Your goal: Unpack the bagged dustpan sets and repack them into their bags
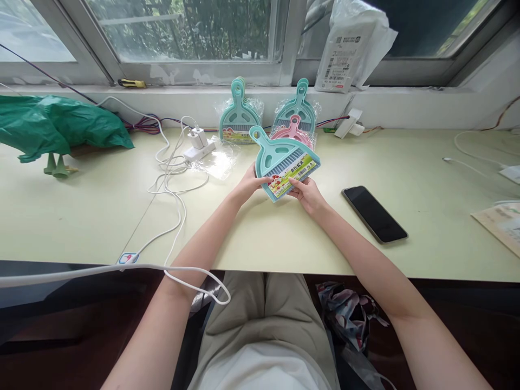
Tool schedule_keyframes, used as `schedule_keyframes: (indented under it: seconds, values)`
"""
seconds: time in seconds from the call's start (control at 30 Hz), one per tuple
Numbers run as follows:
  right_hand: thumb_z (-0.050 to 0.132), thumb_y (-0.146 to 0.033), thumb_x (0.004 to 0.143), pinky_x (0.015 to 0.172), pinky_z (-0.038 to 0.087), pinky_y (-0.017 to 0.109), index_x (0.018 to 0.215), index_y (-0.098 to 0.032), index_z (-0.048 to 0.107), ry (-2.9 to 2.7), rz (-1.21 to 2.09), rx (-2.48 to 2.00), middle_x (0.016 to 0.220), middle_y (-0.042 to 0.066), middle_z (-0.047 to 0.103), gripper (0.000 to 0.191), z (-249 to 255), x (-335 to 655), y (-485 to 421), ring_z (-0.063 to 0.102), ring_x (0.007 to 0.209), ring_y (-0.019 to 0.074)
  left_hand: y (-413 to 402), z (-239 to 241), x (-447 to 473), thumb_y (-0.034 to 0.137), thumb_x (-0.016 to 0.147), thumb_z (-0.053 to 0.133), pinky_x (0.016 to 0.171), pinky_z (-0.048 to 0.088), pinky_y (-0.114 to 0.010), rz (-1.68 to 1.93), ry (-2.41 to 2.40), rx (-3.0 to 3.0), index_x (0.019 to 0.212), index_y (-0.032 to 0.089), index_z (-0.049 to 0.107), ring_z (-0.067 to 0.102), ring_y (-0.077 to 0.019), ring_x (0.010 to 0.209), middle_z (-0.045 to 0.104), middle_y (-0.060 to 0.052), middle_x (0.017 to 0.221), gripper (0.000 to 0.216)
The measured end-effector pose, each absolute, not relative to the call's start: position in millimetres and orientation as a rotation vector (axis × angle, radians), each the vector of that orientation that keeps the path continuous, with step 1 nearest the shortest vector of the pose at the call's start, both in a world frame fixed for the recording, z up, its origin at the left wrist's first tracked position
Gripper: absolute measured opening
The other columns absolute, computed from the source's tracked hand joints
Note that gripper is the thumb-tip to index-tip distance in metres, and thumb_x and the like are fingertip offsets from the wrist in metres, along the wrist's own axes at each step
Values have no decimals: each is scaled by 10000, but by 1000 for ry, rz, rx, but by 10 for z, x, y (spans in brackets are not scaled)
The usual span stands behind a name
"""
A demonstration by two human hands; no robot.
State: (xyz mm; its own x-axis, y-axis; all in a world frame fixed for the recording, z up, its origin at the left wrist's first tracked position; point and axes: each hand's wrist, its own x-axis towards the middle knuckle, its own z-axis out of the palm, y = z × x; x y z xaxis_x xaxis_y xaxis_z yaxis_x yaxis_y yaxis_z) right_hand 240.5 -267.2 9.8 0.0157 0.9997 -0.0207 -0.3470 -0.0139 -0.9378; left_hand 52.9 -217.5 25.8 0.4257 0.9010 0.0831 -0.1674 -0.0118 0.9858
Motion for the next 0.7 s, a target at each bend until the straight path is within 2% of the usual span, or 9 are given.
schedule_keyframes:
  seconds: [0.23, 0.7]
  values:
    - [713, -215, 780, 800, 619, 352, 957, -157, 654, -914, 1335, -979, 994, 64, 752, 195, 72, 2409, -2654, 729, 840, 193, -2196, 269, 538, 279, 595, 784, 889, 520, -452, 988, 747, 1310, 1298, 217, 452, 606, -281, 1077, 609, -97, 1182, 780]
    - [766, -240, 714, 784, 620, 372, 938, -161, 649, -903, 1324, -983, 1017, 76, 746, 265, 43, 2424, -2642, 727, 856, 214, -2197, 262, 495, 276, 650, 752, 933, 518, -474, 901, 733, 1354, 1274, 207, 456, 606, -277, 1117, 587, -102, 1254, 694]
